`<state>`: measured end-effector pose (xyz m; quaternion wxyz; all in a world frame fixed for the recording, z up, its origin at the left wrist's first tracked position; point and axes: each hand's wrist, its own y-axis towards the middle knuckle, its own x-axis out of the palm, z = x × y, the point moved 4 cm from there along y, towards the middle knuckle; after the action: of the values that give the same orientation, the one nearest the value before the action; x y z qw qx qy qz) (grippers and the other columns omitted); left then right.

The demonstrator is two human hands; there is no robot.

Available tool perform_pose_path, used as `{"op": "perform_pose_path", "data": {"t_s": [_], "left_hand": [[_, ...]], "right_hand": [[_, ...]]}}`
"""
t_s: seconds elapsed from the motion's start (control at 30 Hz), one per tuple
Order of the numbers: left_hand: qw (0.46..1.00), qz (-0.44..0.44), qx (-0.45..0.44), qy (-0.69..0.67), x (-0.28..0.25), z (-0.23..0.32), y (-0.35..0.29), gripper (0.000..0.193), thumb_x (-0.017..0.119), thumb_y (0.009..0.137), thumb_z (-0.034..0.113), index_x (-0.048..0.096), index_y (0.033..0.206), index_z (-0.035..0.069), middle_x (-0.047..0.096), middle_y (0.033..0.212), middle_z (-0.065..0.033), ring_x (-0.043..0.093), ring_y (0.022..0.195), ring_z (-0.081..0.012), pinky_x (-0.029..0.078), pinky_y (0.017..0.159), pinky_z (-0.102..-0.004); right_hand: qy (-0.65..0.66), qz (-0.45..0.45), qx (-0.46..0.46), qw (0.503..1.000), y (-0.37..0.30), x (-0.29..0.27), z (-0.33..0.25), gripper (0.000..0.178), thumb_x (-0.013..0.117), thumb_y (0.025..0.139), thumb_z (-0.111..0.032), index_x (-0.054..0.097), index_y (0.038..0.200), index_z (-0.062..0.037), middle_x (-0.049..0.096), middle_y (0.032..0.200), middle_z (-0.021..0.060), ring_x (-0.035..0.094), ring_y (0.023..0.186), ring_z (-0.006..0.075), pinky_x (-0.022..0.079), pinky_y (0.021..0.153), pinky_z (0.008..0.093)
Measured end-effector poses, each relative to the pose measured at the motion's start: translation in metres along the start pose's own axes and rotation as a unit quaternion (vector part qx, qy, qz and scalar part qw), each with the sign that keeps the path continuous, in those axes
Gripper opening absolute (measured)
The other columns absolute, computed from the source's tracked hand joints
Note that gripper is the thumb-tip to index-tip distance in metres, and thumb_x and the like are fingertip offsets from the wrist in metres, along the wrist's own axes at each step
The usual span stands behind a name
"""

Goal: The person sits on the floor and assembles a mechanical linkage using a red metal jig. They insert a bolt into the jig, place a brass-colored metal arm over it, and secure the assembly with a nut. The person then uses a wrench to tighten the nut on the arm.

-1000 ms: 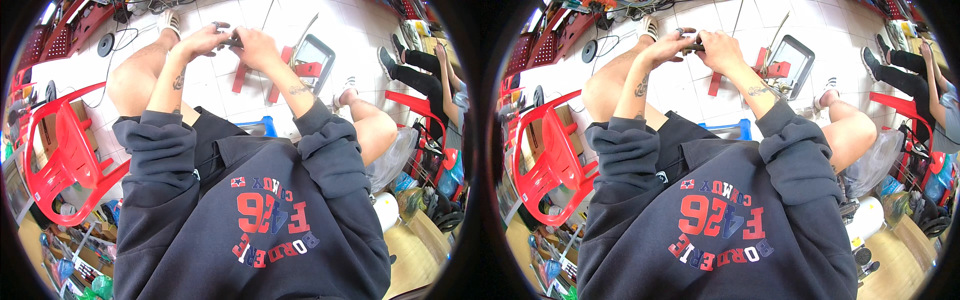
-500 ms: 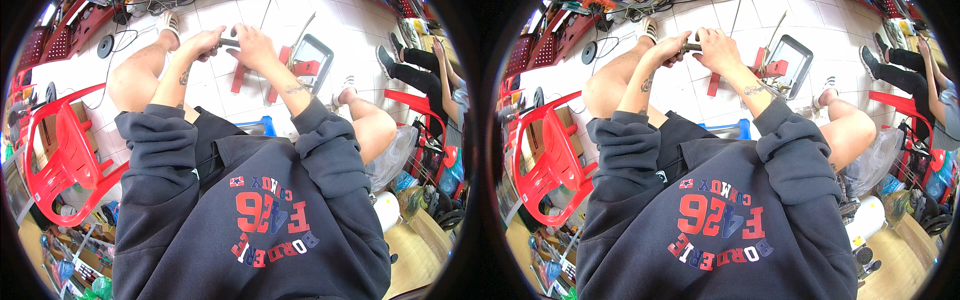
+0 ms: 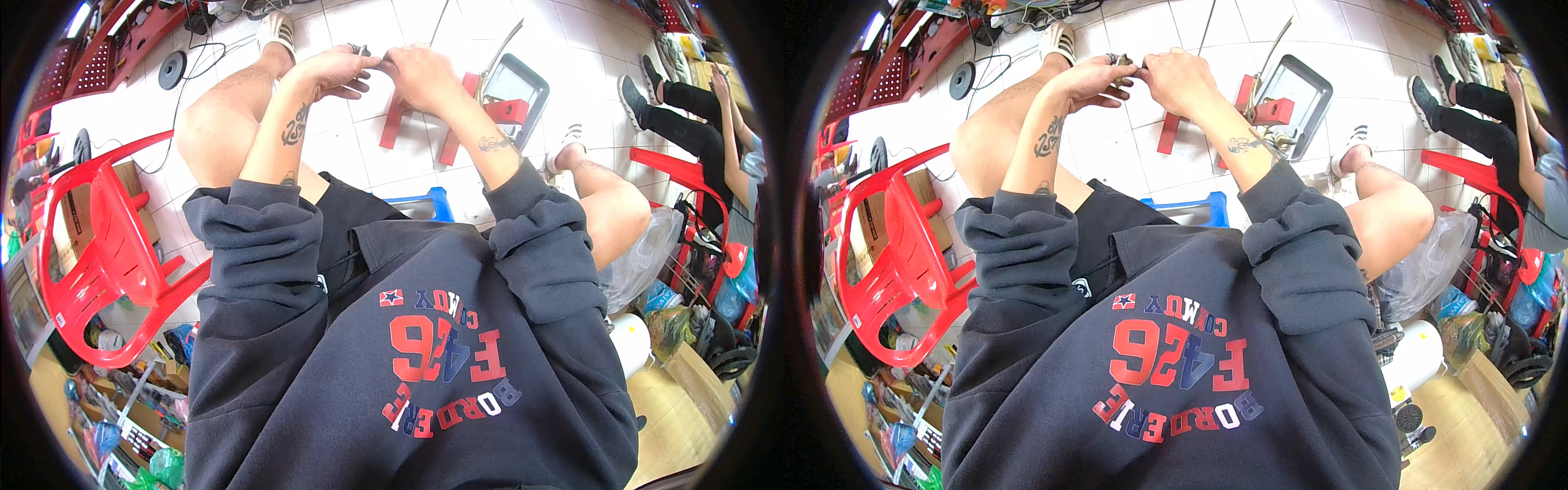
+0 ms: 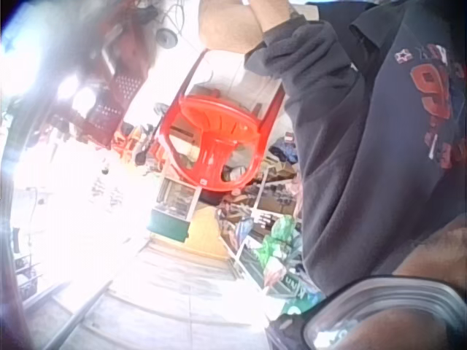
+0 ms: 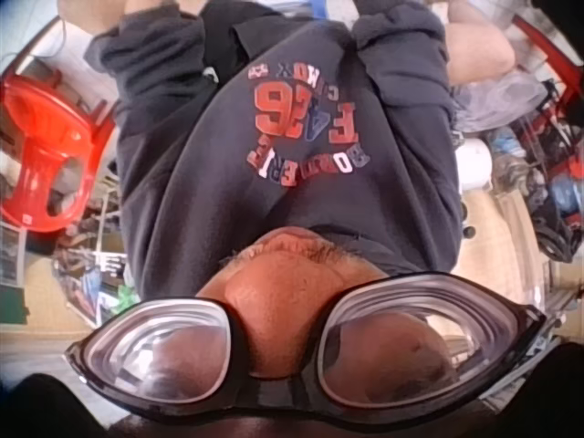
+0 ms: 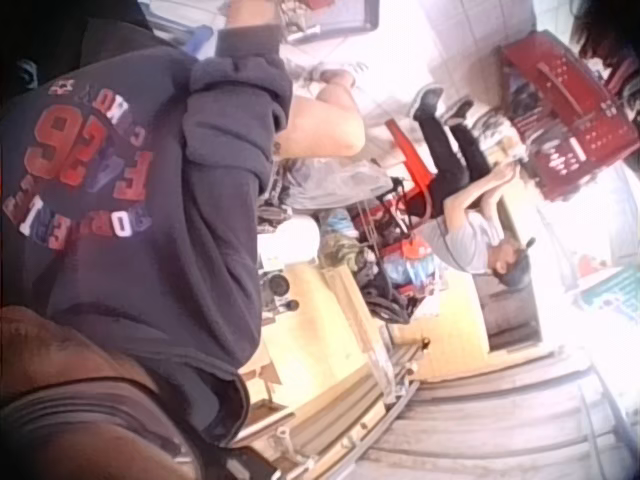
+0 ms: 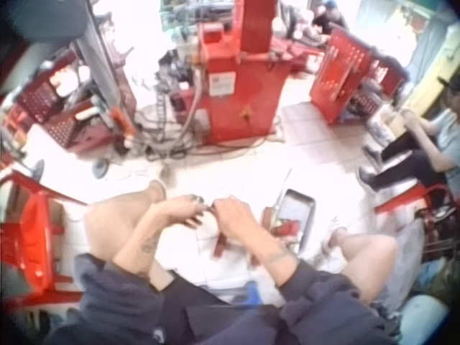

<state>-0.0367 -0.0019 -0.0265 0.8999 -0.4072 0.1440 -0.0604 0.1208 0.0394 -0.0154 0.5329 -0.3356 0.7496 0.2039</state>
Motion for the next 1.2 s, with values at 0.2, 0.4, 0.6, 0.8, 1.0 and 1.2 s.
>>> {"op": "perform_pose_path", "data": {"t_s": [0.2,0.4,0.6,0.8,1.0,1.2], "left_hand": [[0.995,0.019,0.065,-0.069,0.001,0.000,-0.004,0.052,0.062,0.100,0.042,0.054,0.134,0.005,0.067,0.112,-0.0082,0.067,0.096,-0.0135,0.060,0.073,-0.0244],[0.997,0.049,-0.014,-0.054,0.006,0.000,0.014,0.039,0.046,0.103,0.039,0.061,0.102,0.003,0.054,0.074,0.0002,0.050,0.059,-0.0072,0.048,0.049,-0.0234],[0.991,0.051,-0.071,0.105,0.002,0.007,0.024,0.056,0.035,0.100,0.052,0.059,0.086,0.003,0.058,0.066,-0.0033,0.042,0.047,-0.0113,0.041,0.044,-0.0305],[0.998,0.044,-0.038,-0.038,0.005,-0.002,0.030,0.074,0.034,0.099,0.069,0.063,0.117,0.002,0.069,0.094,-0.0092,0.063,0.061,-0.0162,0.057,0.055,-0.0308],[0.999,0.039,-0.009,-0.027,0.010,0.005,0.015,0.059,0.043,0.103,0.055,0.060,0.120,0.001,0.064,0.090,-0.0060,0.061,0.060,-0.0098,0.055,0.050,-0.0229],[0.994,0.086,-0.017,0.071,-0.005,-0.005,0.020,0.059,0.049,0.099,0.057,0.063,0.105,0.000,0.058,0.072,-0.0032,0.059,0.057,-0.0109,0.051,0.047,-0.0285]], "right_hand": [[-0.001,-0.002,-0.016,1.000,0.000,0.001,0.003,0.035,0.060,0.098,-0.040,0.068,0.106,-0.0064,0.073,0.095,0.0129,0.068,0.098,0.0304,0.056,0.081,0.0448],[-0.043,0.026,-0.019,0.999,-0.005,0.000,-0.003,0.056,0.074,0.085,-0.051,0.057,0.119,-0.0094,0.071,0.110,0.0093,0.064,0.109,0.0274,0.057,0.085,0.0419],[-0.006,0.029,-0.013,0.999,-0.005,0.002,0.000,0.038,0.071,0.089,-0.034,0.059,0.115,-0.0095,0.066,0.106,0.0083,0.062,0.106,0.0287,0.054,0.088,0.0427],[-0.005,0.055,-0.032,0.998,-0.006,0.003,0.001,0.026,0.067,0.092,-0.029,0.064,0.109,-0.0089,0.064,0.100,0.0085,0.062,0.103,0.0294,0.053,0.085,0.0437],[-0.025,0.017,-0.030,0.999,0.000,0.015,0.011,0.034,0.067,0.093,-0.036,0.065,0.113,-0.0092,0.072,0.094,0.0091,0.068,0.099,0.0270,0.057,0.078,0.0434],[-0.030,-0.017,0.005,0.999,0.001,-0.001,-0.006,0.043,0.072,0.089,-0.039,0.061,0.118,-0.0096,0.073,0.098,0.0079,0.068,0.101,0.0259,0.058,0.078,0.0421]]}}
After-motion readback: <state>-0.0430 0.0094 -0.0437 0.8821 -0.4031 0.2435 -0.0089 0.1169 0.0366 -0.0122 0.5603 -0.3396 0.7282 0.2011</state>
